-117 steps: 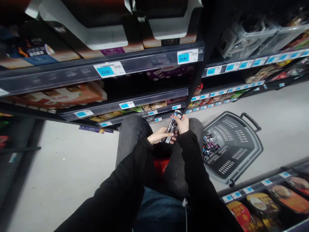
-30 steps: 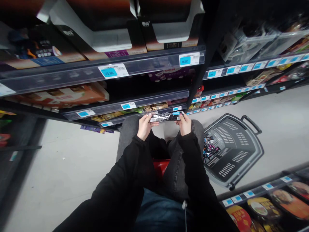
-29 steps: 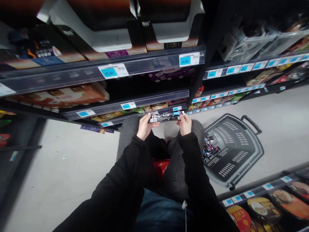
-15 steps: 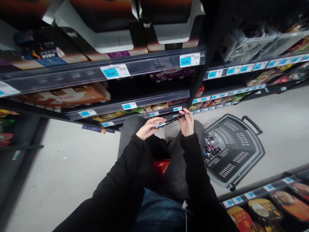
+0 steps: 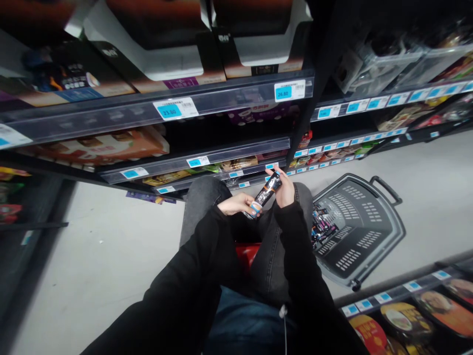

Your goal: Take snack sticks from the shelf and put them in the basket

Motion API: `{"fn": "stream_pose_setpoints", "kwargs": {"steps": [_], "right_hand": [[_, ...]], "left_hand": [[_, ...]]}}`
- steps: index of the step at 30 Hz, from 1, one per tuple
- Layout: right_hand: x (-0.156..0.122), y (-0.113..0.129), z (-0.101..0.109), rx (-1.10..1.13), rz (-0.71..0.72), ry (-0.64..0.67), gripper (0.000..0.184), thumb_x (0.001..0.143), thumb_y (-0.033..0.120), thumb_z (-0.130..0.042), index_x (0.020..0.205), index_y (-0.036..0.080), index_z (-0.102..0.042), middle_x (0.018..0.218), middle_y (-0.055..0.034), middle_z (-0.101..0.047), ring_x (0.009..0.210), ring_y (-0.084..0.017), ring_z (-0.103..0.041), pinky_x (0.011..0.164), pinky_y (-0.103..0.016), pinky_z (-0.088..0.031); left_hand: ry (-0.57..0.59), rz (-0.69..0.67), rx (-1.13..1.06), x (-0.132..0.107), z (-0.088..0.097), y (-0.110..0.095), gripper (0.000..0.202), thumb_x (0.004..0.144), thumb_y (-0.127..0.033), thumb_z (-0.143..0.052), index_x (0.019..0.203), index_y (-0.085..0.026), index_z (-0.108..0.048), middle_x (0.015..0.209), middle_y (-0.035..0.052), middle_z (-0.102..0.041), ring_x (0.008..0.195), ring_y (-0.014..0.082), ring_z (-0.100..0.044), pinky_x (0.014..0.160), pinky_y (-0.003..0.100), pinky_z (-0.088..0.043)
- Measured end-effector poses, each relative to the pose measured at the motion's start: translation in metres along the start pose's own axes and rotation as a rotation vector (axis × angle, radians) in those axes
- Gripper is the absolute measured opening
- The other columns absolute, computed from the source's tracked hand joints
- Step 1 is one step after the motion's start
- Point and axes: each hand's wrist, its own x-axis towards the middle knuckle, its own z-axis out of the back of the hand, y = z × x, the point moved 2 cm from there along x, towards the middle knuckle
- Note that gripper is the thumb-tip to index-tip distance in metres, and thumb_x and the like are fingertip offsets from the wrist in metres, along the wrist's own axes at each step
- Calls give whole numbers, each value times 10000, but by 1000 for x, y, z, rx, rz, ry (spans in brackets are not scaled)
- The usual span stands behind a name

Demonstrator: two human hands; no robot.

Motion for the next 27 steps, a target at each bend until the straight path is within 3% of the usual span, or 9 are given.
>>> {"fn": "stream_pose_setpoints", "kwargs": {"steps": [7,10,12,14,16,19,22,27], "right_hand": [[2,-2,2,-15,-2,-3,409,753,378,-561,1065,115,-586,969,-119,-682,746,-189,-595,696,-331,-424],[1,3,0,15,-1,19,392,746,387,-581,1055,145,-582,992,-106,-678,692,-165,-577,641,-303,-416],[-1,6,-1,28,-4,47,368,750,380,-590,1056,177,-580,1006,-82,-674,683,-151,-569,625,-288,-420],[-1,8,-2,42,0,61,332,750,365,-606,1037,199,-593,989,-57,-676,668,-134,-561,621,-275,-432],[-1,8,-2,59,21,56,297,738,343,-630,1005,213,-608,954,-38,-678,669,-122,-563,637,-267,-449],[-1,6,1,63,14,44,240,728,326,-647,944,226,-621,916,-17,-677,701,-120,-588,683,-273,-473],[-1,4,2,60,-33,50,242,741,364,-635,931,215,-622,921,-25,-672,777,-136,-617,770,-303,-488],[0,1,-1,61,-47,51,374,730,443,-643,1014,202,-609,989,-46,-665,835,-163,-632,838,-362,-494]], "left_hand": [[-45,-22,40,5,1,5,431,474,-223,-857,852,-75,-710,806,104,-701,717,168,-650,722,285,-503],[42,-28,-113,3,-3,3,487,558,-371,-824,916,-74,-680,880,138,-698,725,171,-653,707,273,-498],[155,-11,-236,2,-7,2,596,659,-566,-696,995,-76,-649,900,158,-692,710,174,-653,658,260,-496],[230,-1,-297,2,-8,2,651,717,-644,-589,1016,-66,-627,853,157,-691,699,185,-654,636,264,-501],[220,-22,-324,2,-8,2,579,731,-590,-617,966,-60,-619,789,139,-682,720,204,-658,670,300,-520],[105,-48,-332,2,-5,2,434,693,-450,-714,895,-89,-579,710,83,-649,696,215,-661,667,355,-544],[26,-49,-288,1,-5,0,378,660,-337,-759,851,-118,-518,668,43,-625,583,176,-646,573,304,-545],[-71,-82,-223,5,-8,0,440,620,-278,-794,873,-127,-468,739,74,-658,514,146,-627,498,257,-529]]}}
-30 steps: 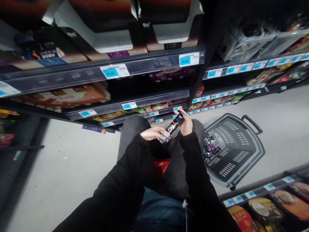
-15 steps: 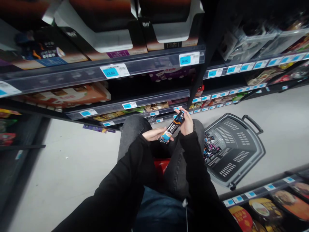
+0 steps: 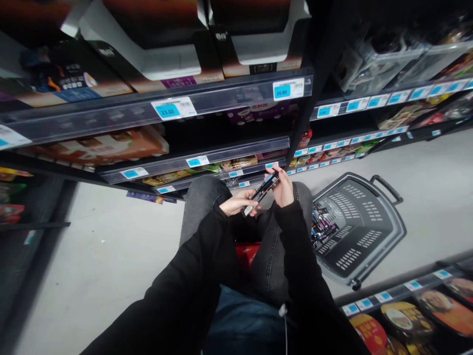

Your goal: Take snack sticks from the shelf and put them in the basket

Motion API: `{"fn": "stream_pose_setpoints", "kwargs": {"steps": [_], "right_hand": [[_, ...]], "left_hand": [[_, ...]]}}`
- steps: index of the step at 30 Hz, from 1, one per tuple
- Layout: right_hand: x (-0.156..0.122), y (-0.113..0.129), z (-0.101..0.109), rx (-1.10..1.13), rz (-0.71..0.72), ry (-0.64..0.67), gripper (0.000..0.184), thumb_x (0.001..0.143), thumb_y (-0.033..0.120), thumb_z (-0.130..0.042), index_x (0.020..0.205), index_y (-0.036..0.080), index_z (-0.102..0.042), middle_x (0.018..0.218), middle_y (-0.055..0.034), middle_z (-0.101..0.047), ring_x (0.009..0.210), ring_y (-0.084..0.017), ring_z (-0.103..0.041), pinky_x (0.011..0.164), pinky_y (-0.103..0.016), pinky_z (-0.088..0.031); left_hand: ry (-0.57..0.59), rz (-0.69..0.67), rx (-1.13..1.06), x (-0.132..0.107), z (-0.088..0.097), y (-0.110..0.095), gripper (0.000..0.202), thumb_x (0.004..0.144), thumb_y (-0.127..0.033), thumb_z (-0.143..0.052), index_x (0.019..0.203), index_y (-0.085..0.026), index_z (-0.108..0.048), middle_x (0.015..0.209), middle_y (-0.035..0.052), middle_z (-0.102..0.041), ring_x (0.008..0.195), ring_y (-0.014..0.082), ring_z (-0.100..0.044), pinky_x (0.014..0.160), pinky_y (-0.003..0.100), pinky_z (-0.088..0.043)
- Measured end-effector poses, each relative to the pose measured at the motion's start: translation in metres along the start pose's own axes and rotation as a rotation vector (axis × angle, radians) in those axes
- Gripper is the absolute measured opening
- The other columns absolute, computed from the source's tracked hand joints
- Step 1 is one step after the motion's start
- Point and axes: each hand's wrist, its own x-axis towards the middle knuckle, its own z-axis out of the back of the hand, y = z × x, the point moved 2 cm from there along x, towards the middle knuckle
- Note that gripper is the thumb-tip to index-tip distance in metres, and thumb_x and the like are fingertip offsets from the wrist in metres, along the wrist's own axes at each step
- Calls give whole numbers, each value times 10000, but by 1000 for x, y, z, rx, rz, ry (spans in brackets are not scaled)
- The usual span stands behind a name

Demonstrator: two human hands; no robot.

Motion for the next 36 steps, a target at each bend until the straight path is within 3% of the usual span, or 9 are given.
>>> {"fn": "stream_pose_setpoints", "kwargs": {"steps": [5,10,16,21,24,26,29,32,36], "right_hand": [[0,-5,-3,-63,51,-39,431,660,360,-729,1028,171,-610,947,-70,-679,773,-185,-653,821,-410,-505],[-1,-6,-4,-109,6,17,394,696,383,-695,1011,160,-617,909,-85,-684,784,-201,-654,797,-414,-509],[4,-13,3,-244,21,-64,302,669,384,-699,877,175,-633,792,-16,-657,711,-136,-597,686,-286,-496],[7,-22,8,-332,12,-70,297,623,414,-723,756,164,-631,692,16,-610,628,-111,-542,602,-246,-473],[6,-23,8,-379,18,-53,314,618,451,-717,730,171,-628,667,22,-598,609,-109,-535,585,-243,-466],[6,-22,6,-422,29,-28,314,621,465,-711,718,177,-630,673,21,-606,609,-112,-540,591,-246,-467],[3,-21,1,-516,58,31,286,632,446,-706,728,182,-650,688,14,-633,637,-127,-560,646,-264,-472],[0,-25,-4,-623,87,95,247,670,405,-687,781,184,-673,722,1,-659,694,-148,-585,731,-290,-467],[-5,-29,-6,-739,132,96,251,714,357,-662,906,194,-657,759,-12,-649,697,-153,-583,744,-308,-458]], "left_hand": [[8,17,15,4,-4,4,560,581,-276,-818,970,-157,-434,795,88,-663,586,193,-661,507,280,-542],[43,12,-102,6,-6,8,521,733,-507,-664,1062,-156,-465,816,141,-681,628,255,-674,505,349,-548],[-123,-72,-119,13,-5,9,415,743,-435,-676,972,-107,-566,844,149,-686,729,263,-677,608,400,-560],[-177,-140,-87,14,-5,6,439,695,-457,-705,933,-96,-625,889,135,-678,797,261,-663,683,415,-543],[-244,-209,-14,15,-1,4,386,672,-434,-724,776,-67,-663,797,126,-669,808,246,-647,722,364,-523],[-353,-311,36,15,3,1,305,680,-378,-727,740,-83,-675,849,100,-664,880,209,-620,790,297,-495],[-515,-475,86,11,10,-6,254,705,-311,-710,897,-146,-690,997,48,-643,991,162,-566,874,232,-445],[-576,-589,163,4,13,-13,372,715,-312,-692,1059,-175,-662,1014,46,-651,964,173,-582,845,264,-475],[-620,-577,151,2,19,-14,407,698,-365,-691,1026,-124,-679,922,70,-687,788,192,-639,731,334,-539]]}}
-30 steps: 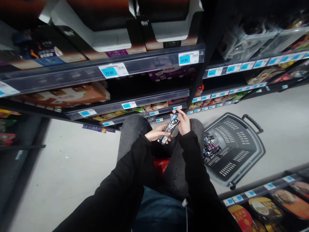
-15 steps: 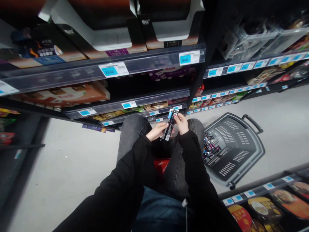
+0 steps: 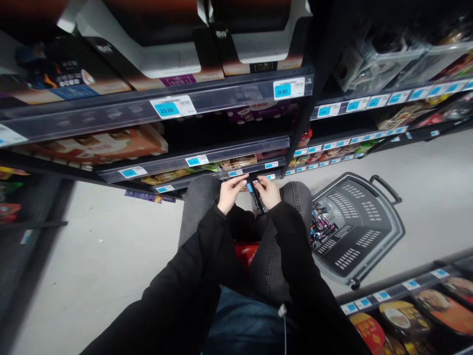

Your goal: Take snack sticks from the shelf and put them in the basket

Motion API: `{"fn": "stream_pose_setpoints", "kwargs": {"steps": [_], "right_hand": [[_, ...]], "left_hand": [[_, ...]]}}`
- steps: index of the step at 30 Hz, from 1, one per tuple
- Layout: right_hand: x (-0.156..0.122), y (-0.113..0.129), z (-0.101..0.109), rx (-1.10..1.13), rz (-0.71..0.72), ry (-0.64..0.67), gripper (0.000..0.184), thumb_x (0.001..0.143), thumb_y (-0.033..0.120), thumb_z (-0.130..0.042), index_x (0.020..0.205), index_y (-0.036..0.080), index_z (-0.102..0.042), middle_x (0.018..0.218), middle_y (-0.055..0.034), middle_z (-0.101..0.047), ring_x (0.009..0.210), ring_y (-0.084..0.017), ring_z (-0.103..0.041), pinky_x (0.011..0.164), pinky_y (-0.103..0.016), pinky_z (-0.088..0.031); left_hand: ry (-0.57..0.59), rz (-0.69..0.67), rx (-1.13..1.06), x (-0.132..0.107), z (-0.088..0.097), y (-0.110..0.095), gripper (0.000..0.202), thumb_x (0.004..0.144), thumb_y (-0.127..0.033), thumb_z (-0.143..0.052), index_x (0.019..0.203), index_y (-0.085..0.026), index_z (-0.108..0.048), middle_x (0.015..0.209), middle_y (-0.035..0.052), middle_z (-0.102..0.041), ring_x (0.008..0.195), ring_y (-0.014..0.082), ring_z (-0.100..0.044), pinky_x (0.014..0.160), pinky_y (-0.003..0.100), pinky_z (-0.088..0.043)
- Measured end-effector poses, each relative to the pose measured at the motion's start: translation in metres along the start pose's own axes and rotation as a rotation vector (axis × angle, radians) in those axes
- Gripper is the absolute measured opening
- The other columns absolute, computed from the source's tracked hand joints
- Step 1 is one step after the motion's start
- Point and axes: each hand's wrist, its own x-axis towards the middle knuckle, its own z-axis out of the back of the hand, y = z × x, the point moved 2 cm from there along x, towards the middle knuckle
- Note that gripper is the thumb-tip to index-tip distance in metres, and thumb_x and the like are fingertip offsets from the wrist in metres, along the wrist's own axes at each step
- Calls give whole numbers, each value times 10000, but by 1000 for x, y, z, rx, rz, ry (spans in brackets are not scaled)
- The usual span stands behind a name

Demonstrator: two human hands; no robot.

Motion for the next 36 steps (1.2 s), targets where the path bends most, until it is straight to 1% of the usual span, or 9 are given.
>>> {"fn": "stream_pose_setpoints", "kwargs": {"steps": [3,7,9,14,21,25,29,31,36], "right_hand": [[-5,5,-1,-78,53,-80,290,717,340,-670,975,216,-624,861,-29,-615,672,-143,-545,752,-322,-448],[-12,18,-7,-400,318,-134,176,790,345,-593,906,217,-627,913,-77,-561,839,-208,-530,832,-369,-422],[-13,20,-12,-515,384,-115,174,827,355,-548,886,217,-635,890,-91,-554,890,-232,-527,850,-382,-415],[-14,14,-18,-642,400,-157,233,884,368,-469,953,216,-631,884,-89,-584,793,-206,-553,775,-346,-439],[-16,16,-19,-749,424,-197,277,927,292,-366,917,192,-625,846,-98,-600,771,-205,-547,733,-325,-408],[-14,19,-17,-817,494,-142,299,937,256,-333,871,167,-611,828,-92,-586,820,-210,-520,782,-329,-410],[-12,16,-20,-926,550,-69,285,920,182,-327,846,137,-598,813,-91,-562,811,-210,-491,818,-347,-411],[-12,14,-24,-980,553,-62,274,912,163,-330,855,121,-595,818,-103,-559,820,-217,-489,824,-355,-415],[-15,13,-35,-1099,520,-82,245,896,184,-364,873,91,-590,835,-132,-557,858,-243,-500,797,-367,-431]], "left_hand": [[-30,48,-19,2,1,5,395,680,-393,-701,954,-109,-692,851,72,-696,749,206,-656,694,347,-556],[-42,69,-15,2,-2,10,353,670,-394,-707,876,-108,-686,731,53,-683,695,203,-659,662,344,-562],[-41,66,-12,0,-3,11,335,675,-391,-699,859,-112,-680,718,45,-676,689,196,-656,663,341,-561],[-18,26,-3,-1,-4,7,331,693,-393,-672,887,-125,-681,793,52,-686,719,189,-651,692,333,-548],[-21,-60,43,-2,-6,5,278,720,-382,-657,854,-139,-670,839,48,-678,766,161,-627,751,291,-517],[-20,-99,53,-4,-9,8,325,735,-436,-634,885,-148,-654,826,44,-669,734,153,-615,693,280,-513],[-59,-144,103,-5,-10,7,326,654,-350,-729,919,-162,-700,862,44,-685,751,151,-601,730,272,-489],[-82,-144,120,-4,-9,6,297,639,-317,-740,895,-167,-724,840,45,-694,709,149,-592,700,272,-486],[-150,-114,110,-1,-3,7,240,677,-365,-696,787,-157,-743,730,53,-687,634,159,-592,577,262,-478]]}}
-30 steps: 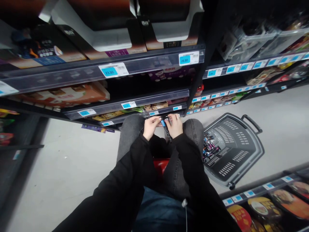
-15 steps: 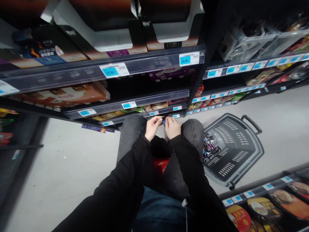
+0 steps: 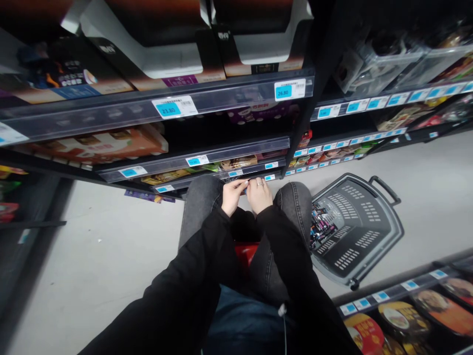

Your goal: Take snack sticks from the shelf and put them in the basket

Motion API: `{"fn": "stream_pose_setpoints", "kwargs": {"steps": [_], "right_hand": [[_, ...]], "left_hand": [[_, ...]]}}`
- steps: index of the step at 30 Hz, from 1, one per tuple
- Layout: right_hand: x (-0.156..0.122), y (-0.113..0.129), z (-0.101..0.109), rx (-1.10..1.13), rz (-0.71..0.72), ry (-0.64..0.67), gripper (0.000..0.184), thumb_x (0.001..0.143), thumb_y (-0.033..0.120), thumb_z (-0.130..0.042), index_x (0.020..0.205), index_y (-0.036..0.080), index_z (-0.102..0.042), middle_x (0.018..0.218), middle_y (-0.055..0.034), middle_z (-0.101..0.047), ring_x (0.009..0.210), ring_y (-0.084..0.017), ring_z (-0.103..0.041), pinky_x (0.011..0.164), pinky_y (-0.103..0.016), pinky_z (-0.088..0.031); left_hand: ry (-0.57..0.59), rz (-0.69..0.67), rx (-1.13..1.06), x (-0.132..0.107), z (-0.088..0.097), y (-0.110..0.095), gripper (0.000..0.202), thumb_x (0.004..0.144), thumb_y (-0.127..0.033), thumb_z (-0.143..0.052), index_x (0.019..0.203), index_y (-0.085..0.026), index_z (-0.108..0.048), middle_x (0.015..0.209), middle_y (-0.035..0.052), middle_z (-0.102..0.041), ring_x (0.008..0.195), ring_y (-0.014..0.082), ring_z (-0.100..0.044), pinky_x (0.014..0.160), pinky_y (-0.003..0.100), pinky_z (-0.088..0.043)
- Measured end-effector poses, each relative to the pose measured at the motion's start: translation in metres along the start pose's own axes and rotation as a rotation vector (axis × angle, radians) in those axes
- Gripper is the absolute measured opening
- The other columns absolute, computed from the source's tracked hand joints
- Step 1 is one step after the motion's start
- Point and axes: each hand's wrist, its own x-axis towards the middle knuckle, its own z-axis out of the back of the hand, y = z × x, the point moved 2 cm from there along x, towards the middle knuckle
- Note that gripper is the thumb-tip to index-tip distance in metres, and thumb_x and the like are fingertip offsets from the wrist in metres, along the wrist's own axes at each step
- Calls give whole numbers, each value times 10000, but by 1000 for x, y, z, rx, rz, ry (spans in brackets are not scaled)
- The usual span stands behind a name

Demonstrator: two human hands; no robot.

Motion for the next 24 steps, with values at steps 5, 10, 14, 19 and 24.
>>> {"fn": "stream_pose_setpoints", "kwargs": {"steps": [5,10,14,19,24], "right_hand": [[-3,12,-1,-61,42,60,228,816,182,-460,981,95,-591,892,-120,-573,834,-236,-528,723,-340,-454],[-7,21,-5,-148,-11,245,337,821,154,-403,1132,117,-527,1044,-135,-552,863,-222,-552,609,-297,-460],[-6,23,-5,-182,-50,347,356,844,148,-366,1178,106,-484,1110,-159,-527,917,-230,-549,626,-303,-475],[-3,16,-3,-198,-65,372,360,835,133,-387,1180,70,-466,1088,-179,-543,932,-247,-538,767,-354,-466],[-1,14,-4,-200,-61,411,337,834,137,-408,1153,54,-476,978,-172,-582,929,-262,-544,830,-389,-430]], "left_hand": [[-161,-6,5,7,8,5,246,673,-377,-695,742,-144,-733,640,31,-649,528,111,-528,503,219,-435],[-297,-15,-3,12,16,2,281,673,-395,-686,754,-128,-721,612,18,-615,510,95,-511,488,204,-441],[-401,28,-100,16,24,-5,330,659,-416,-684,778,-109,-704,604,17,-598,494,91,-508,448,194,-434],[-497,68,-287,20,33,-13,367,605,-409,-717,803,-102,-684,683,28,-609,526,88,-525,448,193,-435],[-518,75,-336,20,36,-16,376,584,-405,-734,796,-101,-673,690,23,-597,539,88,-531,459,197,-433]]}}
